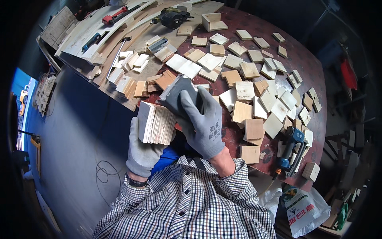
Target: The person assembles small wooden boxes by aligning cut pieces and fastening them with a nail gun. They then sand the assembled boxes with a sanding block to smooth the surfaces.
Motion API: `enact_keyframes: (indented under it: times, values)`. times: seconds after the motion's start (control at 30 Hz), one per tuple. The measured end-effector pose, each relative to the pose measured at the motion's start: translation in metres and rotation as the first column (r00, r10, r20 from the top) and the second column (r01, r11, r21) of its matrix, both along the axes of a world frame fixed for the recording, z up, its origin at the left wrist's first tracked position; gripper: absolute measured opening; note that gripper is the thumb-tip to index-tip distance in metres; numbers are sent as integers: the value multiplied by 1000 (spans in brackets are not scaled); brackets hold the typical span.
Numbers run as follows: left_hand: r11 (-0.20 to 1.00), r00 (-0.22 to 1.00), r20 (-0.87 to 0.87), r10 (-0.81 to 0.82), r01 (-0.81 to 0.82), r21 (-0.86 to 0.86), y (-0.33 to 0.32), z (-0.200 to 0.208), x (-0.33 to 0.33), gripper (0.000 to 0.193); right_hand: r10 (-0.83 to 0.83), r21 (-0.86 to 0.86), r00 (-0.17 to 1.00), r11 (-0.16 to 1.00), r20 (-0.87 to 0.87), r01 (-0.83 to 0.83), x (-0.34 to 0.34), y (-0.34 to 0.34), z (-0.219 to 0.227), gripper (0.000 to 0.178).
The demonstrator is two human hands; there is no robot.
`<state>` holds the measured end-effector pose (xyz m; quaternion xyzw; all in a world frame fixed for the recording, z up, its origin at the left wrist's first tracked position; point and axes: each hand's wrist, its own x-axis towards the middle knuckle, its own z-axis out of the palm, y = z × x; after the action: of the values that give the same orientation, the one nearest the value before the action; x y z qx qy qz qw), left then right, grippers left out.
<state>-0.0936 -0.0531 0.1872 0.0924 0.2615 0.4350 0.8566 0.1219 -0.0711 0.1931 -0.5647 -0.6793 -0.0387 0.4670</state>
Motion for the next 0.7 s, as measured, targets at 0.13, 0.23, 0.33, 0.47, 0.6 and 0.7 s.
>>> enact_keyframes:
  times: [0.13,0.23,0.33,0.47,0.6,0.7]
  values:
    - [995,997,67,31,-24,-98,-2,-1,0,73,-58,-12,998,998,-6,58,10,-9,-5,71]
    - [996,999,28,-21,24,-83,1,-7,2,69,102,4,992,995,72,-102,-27,-32,26,61]
    - [976,986,-163,-26,60,209,-4,-20,7,68,145,41,976,987,160,-154,-43,-33,17,61]
    - [1000,998,59,9,-7,-30,2,-14,0,72,-127,-74,991,989,30,129,-4,-17,-13,71]
    - [999,1000,16,8,-8,-39,2,-4,1,74,-88,-11,996,996,-3,88,6,-21,-13,73]
    - [996,999,-43,31,-35,-78,0,0,8,78,62,-27,998,998,-26,-63,-24,-40,-1,71]
